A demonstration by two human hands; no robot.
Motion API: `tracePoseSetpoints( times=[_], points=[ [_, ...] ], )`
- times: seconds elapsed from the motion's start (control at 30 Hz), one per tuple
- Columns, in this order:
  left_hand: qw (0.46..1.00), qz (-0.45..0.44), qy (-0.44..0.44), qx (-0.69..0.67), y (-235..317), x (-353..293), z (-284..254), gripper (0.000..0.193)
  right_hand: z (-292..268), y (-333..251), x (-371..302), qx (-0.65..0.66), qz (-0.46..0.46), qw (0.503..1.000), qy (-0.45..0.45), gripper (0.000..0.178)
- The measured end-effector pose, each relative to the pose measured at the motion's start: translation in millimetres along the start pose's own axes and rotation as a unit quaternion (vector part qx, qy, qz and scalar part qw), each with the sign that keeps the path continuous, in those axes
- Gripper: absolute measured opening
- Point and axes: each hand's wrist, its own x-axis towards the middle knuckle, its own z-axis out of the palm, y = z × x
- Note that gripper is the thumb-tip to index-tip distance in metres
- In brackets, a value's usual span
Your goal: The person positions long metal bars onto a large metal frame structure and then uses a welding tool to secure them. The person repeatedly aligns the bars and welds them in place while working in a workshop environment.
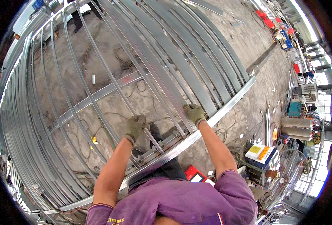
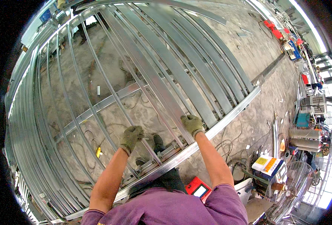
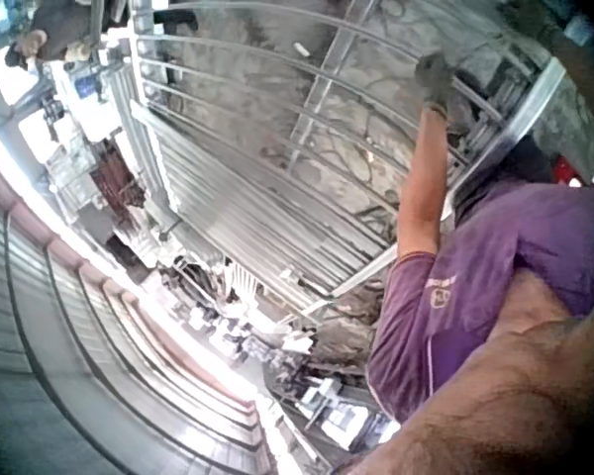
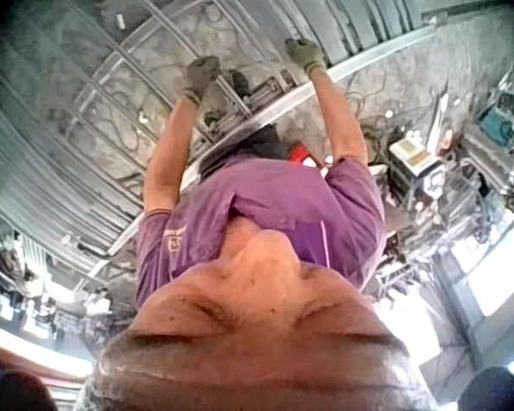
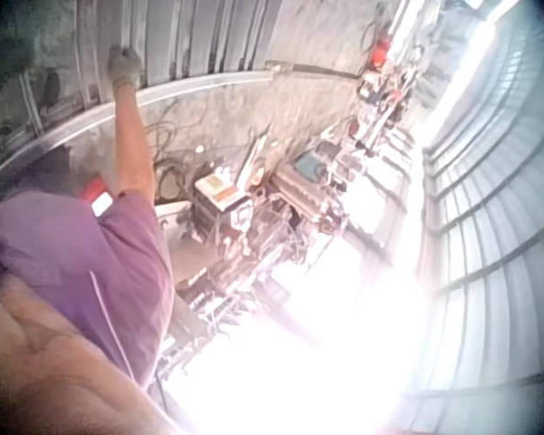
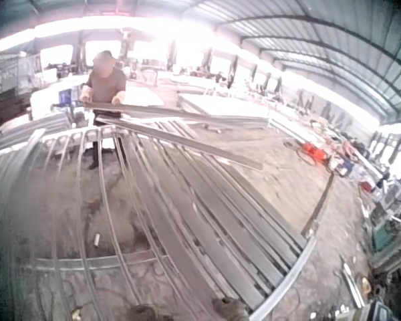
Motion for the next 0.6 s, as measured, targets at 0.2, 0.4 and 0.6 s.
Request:
tracePoseSetpoints(
  times=[0.2,0.4,0.6],
  points=[
    [0.998,0.026,0.061,-0.011,-19,-54,-34,0.027,-63,-108,-21,-0.067,-0.170,0.972,0.151,0.037],
    [0.992,0.059,0.104,0.039,-65,-113,-94,0.030,-63,-76,-34,-0.248,-0.101,0.963,-0.036,0.034],
    [0.966,0.011,0.215,0.142,-80,-178,-126,0.032,-17,-70,-87,-0.358,-0.257,0.897,-0.037,0.043]
  ],
)
